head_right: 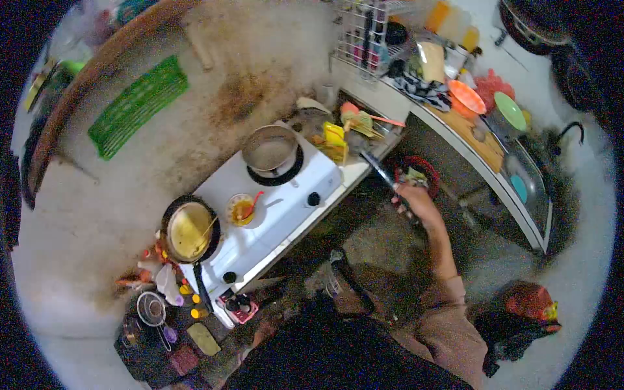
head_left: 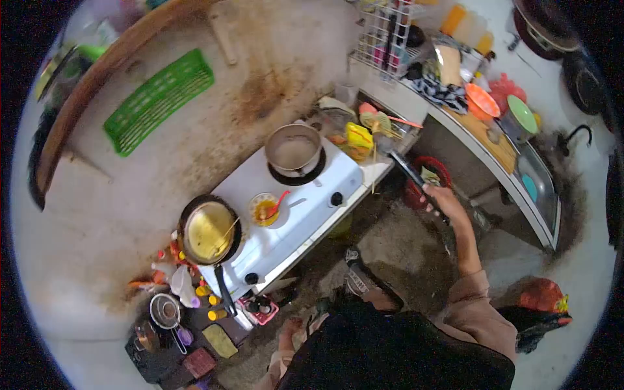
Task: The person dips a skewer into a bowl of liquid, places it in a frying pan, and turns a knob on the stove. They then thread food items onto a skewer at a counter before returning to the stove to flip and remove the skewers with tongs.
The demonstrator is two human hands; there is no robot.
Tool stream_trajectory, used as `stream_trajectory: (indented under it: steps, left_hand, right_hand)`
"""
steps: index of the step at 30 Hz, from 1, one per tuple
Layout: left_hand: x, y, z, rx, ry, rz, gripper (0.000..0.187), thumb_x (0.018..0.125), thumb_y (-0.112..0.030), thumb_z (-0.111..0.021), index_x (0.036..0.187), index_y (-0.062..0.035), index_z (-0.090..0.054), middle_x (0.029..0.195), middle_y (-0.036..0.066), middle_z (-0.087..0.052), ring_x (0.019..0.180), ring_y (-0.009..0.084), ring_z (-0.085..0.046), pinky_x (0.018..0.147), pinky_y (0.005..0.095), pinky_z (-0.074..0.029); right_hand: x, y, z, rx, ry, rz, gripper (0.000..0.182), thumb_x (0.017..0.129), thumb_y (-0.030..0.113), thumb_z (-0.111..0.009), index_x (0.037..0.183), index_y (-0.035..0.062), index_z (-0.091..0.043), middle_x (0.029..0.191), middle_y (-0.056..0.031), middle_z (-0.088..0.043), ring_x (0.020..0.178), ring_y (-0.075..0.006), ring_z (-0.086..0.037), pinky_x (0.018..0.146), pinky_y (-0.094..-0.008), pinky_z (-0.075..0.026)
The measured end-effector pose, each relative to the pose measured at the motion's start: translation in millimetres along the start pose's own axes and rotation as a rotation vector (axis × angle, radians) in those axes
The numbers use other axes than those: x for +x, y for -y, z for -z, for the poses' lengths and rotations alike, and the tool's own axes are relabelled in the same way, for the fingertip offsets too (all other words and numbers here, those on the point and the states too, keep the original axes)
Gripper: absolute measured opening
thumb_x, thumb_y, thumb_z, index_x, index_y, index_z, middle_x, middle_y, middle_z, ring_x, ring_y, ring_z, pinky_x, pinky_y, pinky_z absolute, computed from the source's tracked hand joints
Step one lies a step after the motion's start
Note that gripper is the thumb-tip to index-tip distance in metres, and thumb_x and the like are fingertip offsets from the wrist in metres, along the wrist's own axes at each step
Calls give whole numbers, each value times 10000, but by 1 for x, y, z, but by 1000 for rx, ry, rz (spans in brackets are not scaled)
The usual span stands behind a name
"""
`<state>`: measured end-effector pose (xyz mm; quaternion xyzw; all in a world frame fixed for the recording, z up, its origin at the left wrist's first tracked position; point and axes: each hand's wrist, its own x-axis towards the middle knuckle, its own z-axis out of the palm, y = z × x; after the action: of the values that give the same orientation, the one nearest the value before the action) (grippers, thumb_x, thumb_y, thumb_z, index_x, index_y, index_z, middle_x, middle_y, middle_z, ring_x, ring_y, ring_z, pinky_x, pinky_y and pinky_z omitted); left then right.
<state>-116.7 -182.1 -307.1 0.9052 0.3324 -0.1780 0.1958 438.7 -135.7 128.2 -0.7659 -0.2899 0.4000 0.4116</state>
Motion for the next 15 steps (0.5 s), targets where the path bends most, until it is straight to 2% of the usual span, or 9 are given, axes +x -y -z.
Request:
stream_trajectory:
  steps: [1, 3, 4, 6, 8, 9, 10, 13, 15]
  left_hand:
    - [17, 6, 2, 155, -37, -79, 254, 801, -253, -510, 877, -46, -636, 863, 115, -633, 758, 250, -601, 624, 370, -463]
    - [40, 8, 13, -7, 40, -147, 260, 806, -240, -493, 924, -45, -620, 879, 136, -619, 782, 255, -595, 628, 371, -463]
    - [52, 8, 24, -89, 82, -176, 266, 808, -233, -485, 947, -45, -612, 887, 146, -612, 794, 258, -593, 630, 371, -462]
    - [67, 0, 30, -510, 191, 133, 273, 816, -238, -483, 966, -43, -601, 883, 140, -613, 775, 255, -593, 620, 367, -466]
    - [81, -15, 40, -900, 235, 424, 280, 823, -242, -481, 985, -41, -590, 879, 134, -614, 756, 251, -593, 610, 363, -469]
    - [87, -24, 48, -1029, 247, 489, 284, 827, -244, -480, 995, -41, -585, 877, 131, -615, 746, 250, -593, 605, 360, -471]
    - [92, -34, 56, -1159, 256, 548, 289, 831, -247, -479, 1004, -40, -579, 875, 128, -615, 737, 248, -593, 600, 358, -472]
    - [101, -69, 75, -1473, 255, 656, 302, 842, -254, -476, 1033, -37, -563, 869, 119, -616, 709, 243, -593, 585, 352, -477]
    - [110, -88, 90, -1660, 210, 688, 312, 849, -258, -474, 1052, -35, -552, 865, 113, -617, 690, 239, -594, 575, 347, -480]
  right_hand:
    - [-3, 4, 14, 8, -87, 10, 345, 840, 355, -514, 855, 25, -612, 707, -7, -595, 509, -69, -512, 385, -207, -341]
    - [13, 1, 51, -63, -204, 8, 334, 838, 359, -518, 798, 48, -630, 653, -7, -584, 521, -53, -506, 401, -207, -355]
    - [32, -7, 73, -184, -232, 20, 345, 832, 366, -519, 789, 44, -633, 643, -29, -587, 526, -85, -519, 421, -229, -373]
    - [79, -22, 115, -432, -282, 51, 367, 820, 380, -522, 770, 36, -641, 622, -72, -591, 536, -150, -544, 460, -271, -410]
    - [117, -15, 134, -795, -433, 201, 395, 799, 393, -528, 745, 16, -635, 611, -133, -584, 578, -252, -561, 533, -338, -435]
    - [136, -10, 140, -979, -499, 277, 410, 788, 399, -532, 732, 5, -632, 605, -163, -580, 599, -303, -570, 569, -372, -448]
    - [153, -2, 139, -1005, -521, 298, 438, 760, 426, -540, 740, -6, -615, 673, -224, -575, 679, -402, -551, 662, -438, -440]
    - [217, 31, 137, -1184, -280, 100, 492, 754, 471, -552, 837, -8, -624, 827, -223, -604, 835, -364, -583, 748, -432, -462]
    - [267, 34, 134, -1232, -215, 150, 472, 748, 458, -563, 818, -6, -619, 823, -212, -608, 824, -356, -588, 740, -429, -467]
